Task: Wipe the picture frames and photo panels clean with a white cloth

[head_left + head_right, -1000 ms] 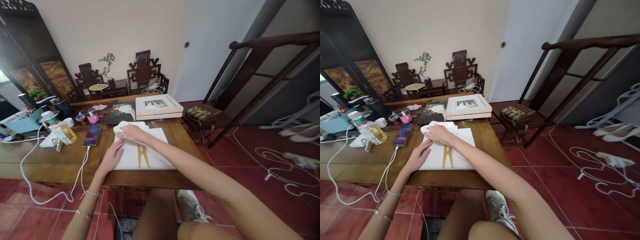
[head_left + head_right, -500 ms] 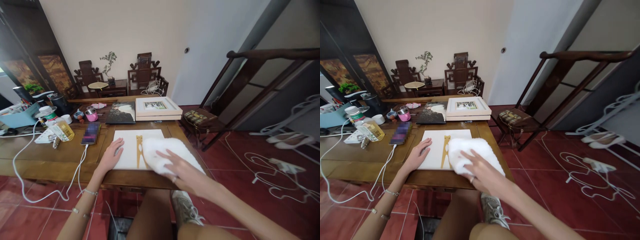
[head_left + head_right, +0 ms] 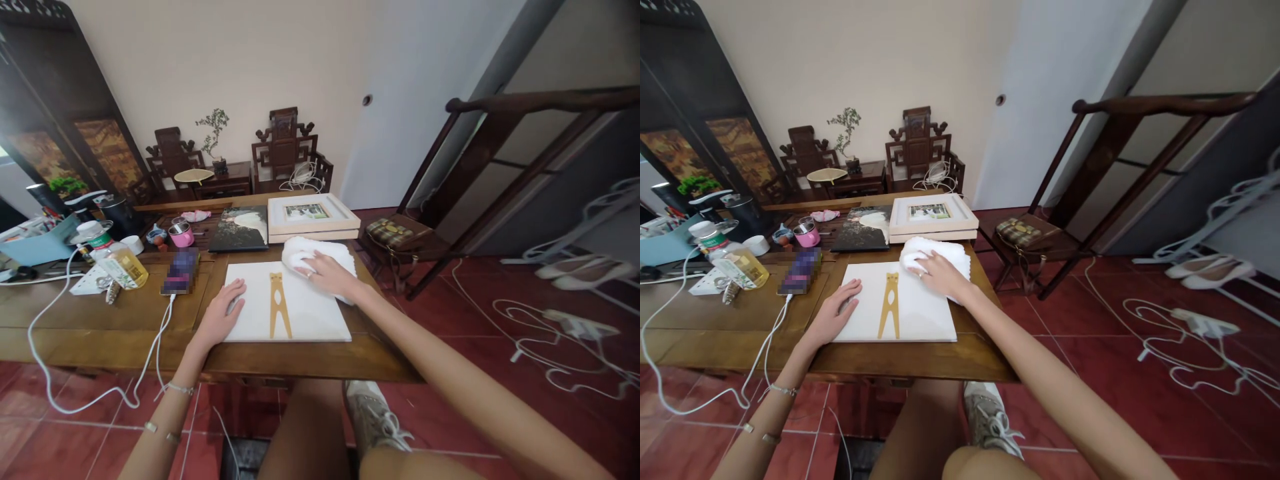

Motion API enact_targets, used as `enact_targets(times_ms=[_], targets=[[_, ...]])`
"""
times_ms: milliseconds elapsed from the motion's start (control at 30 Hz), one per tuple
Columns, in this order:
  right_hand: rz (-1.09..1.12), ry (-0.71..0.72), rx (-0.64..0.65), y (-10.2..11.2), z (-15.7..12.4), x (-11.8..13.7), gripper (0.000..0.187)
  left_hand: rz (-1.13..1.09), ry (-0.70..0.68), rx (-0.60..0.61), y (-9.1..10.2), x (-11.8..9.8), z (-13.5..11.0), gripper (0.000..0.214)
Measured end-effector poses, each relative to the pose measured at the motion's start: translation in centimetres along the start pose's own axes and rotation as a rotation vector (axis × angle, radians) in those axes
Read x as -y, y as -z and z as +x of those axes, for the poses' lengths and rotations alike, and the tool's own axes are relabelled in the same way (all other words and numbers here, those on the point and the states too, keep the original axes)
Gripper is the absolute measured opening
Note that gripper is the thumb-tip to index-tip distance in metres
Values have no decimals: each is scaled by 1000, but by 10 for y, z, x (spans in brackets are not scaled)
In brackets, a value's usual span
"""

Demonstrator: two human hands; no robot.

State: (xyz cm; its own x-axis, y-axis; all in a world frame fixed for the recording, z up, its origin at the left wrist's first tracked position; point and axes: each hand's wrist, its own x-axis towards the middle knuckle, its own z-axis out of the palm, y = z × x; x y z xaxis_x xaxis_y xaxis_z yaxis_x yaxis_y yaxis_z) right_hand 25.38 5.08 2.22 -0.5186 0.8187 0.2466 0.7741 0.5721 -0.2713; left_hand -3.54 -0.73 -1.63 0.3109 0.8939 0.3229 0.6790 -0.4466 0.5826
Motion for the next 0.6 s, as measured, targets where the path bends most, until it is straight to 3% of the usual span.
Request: enact_targets(times_ms=[100,267,400,500,600], targets=[[4,37,9,-1,-12,16,32,5,2,0,0,1,1,36],[44,184,103,11,-85,64,27,6,-5,1,-2,1,1,36],[94,248,158,24,-124,79,21,11,-13,5,-2,1,0,37],[104,204,144,25,-118,69,23,5,-15,0,-2,0,0,36],[86,93,113,19,-83,44,29,-8,-10,-6,-1,0,0,35]])
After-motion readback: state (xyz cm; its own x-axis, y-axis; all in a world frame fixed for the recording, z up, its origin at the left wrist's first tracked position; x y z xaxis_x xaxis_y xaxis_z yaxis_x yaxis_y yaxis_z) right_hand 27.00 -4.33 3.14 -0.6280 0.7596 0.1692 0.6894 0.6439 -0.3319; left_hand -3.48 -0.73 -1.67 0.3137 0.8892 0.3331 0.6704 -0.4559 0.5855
